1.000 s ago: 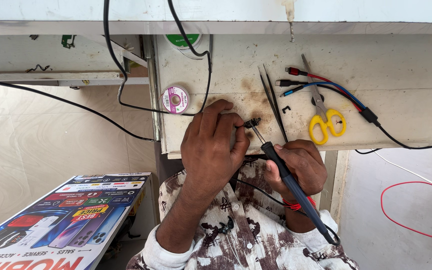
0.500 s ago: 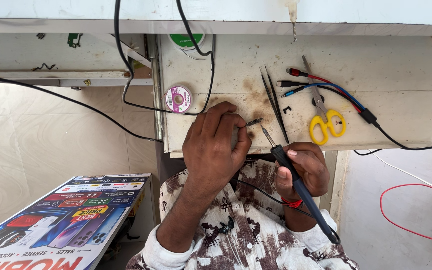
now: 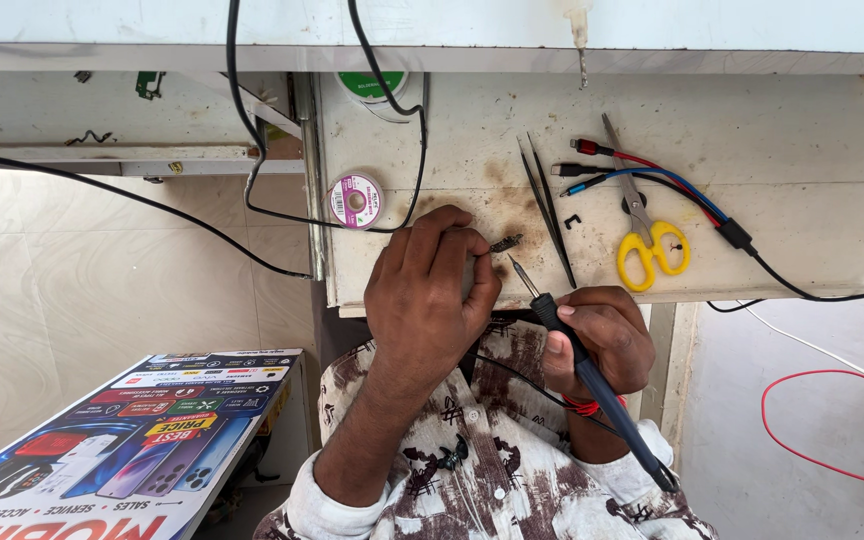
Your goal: The person holds a small electronic component on the workbench with one hand and uses a soldering iron with the other to solder it, repeatedly applying the iron to the component's contacts while steadying the part. Solder wire, scissors, and loose wires lie on the bench around the work area.
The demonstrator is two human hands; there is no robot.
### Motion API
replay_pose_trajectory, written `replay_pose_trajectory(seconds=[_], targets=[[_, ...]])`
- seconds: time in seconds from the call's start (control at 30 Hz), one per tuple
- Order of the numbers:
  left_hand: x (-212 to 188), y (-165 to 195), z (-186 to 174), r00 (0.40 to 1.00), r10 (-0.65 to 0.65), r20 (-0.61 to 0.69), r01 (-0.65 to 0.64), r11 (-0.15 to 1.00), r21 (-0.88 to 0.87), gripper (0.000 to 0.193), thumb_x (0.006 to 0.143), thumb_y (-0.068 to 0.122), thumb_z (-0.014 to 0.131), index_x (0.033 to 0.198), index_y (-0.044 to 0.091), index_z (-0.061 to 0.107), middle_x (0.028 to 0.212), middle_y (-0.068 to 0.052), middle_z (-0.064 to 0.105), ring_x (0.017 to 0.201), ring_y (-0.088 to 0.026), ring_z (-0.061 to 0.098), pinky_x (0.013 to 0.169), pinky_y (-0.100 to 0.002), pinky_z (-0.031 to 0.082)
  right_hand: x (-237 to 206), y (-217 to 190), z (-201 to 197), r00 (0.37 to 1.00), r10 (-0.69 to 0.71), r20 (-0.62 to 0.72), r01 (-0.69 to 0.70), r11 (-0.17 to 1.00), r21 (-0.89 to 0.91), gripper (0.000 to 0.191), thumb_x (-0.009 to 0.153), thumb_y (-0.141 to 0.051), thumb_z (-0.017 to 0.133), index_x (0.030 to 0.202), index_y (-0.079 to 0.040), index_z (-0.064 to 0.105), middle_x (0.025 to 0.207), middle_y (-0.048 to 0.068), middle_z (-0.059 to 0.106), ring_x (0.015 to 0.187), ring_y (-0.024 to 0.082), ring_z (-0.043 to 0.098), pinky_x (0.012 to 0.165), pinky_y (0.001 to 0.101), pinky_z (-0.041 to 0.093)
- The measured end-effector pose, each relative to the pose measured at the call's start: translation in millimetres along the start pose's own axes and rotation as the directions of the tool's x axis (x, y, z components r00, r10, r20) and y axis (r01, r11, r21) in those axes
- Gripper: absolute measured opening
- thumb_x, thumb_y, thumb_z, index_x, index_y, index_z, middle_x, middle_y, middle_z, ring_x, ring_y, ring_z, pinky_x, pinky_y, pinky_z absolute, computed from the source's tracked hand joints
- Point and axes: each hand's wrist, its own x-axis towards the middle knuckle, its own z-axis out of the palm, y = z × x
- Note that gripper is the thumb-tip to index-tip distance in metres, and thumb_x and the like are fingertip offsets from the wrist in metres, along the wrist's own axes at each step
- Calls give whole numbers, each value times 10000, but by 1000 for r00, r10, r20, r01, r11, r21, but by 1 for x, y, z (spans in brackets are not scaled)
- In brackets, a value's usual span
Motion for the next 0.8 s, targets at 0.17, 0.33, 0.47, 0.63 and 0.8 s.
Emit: replay_pose_trajectory(seconds=[0.17,0.33,0.47,0.63,0.8], targets=[[0,0,0,1000,-9,9,9,1000,10,161,804,86,799,916,91,683,1125,-32,676,931,-199,682,774,-337,582,-2,2,0,1000,-14,-17,14,1000,12,195,964,-168,673,999,-6,571,683,110,648,753,268,682,684,339,545],[0,1,-1,1000,-11,3,11,1000,3,169,801,83,794,928,95,684,1134,-28,672,946,-203,683,795,-340,585,-9,2,7,989,63,-137,-51,994,93,233,970,-143,685,1058,-1,522,772,108,606,780,239,669,689,320,565],[0,1,-3,1000,-18,10,18,1000,-2,168,809,89,801,932,94,687,1130,-26,671,935,-201,679,788,-342,581,-12,-6,8,976,163,-148,-154,986,69,274,980,-115,720,1117,-4,510,906,140,586,870,233,616,734,298,561],[1,2,-2,1000,-23,11,23,1000,4,163,812,96,799,935,97,692,1131,-18,672,933,-203,679,787,-341,579,-10,-11,6,951,280,-133,-260,953,154,345,964,-101,765,1156,-12,493,1022,160,581,876,186,601,740,248,547],[0,2,-2,1000,-25,10,25,1000,4,158,826,97,803,943,93,697,1136,-19,674,929,-196,675,786,-339,578,-4,-13,5,964,260,-62,-257,965,56,274,927,-70,753,1095,-8,546,961,163,610,893,227,636,715,276,572]])
